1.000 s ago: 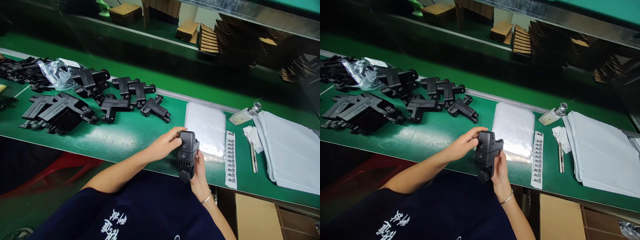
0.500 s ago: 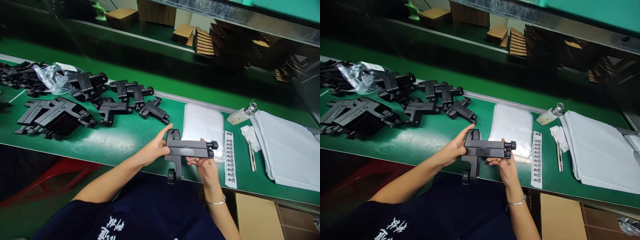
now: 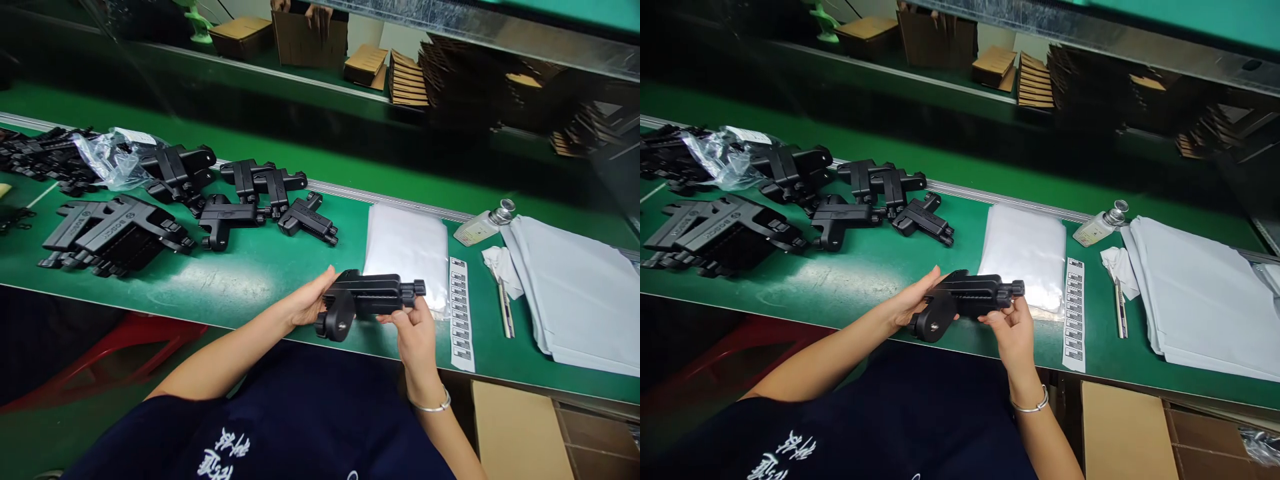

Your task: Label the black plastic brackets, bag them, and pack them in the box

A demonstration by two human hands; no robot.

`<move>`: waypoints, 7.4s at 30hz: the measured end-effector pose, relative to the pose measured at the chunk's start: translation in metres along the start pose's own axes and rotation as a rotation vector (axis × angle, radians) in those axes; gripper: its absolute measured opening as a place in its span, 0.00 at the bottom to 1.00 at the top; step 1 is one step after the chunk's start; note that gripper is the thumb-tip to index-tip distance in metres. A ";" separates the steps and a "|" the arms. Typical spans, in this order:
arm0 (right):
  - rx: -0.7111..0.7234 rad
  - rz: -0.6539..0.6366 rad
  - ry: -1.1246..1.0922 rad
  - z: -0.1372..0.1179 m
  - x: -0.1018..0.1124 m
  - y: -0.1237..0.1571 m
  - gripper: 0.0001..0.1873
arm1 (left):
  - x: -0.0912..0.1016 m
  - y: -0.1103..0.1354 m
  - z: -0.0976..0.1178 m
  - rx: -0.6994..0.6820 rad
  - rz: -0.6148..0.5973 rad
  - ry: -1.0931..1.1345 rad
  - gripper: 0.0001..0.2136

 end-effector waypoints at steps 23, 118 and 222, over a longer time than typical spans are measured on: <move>-0.577 0.475 1.303 -0.029 0.201 0.067 0.25 | 0.042 0.008 0.058 -0.324 0.878 -1.489 0.32; 0.025 -0.095 0.442 0.043 -0.047 -0.040 0.11 | 0.038 0.009 0.003 -0.606 0.646 -1.327 0.18; 0.461 0.320 0.295 0.011 0.129 0.038 0.22 | -0.075 -0.125 0.088 -0.449 0.091 -2.108 0.14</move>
Point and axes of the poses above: each hand's wrist, its own y-axis away from the middle knuckle, its own x-axis out of the back of the hand, z = x × y, the point moved 5 cm from there along -y, towards the middle knuckle, and after that the axes turned 14 degrees about -y, right-handed, at the moved point
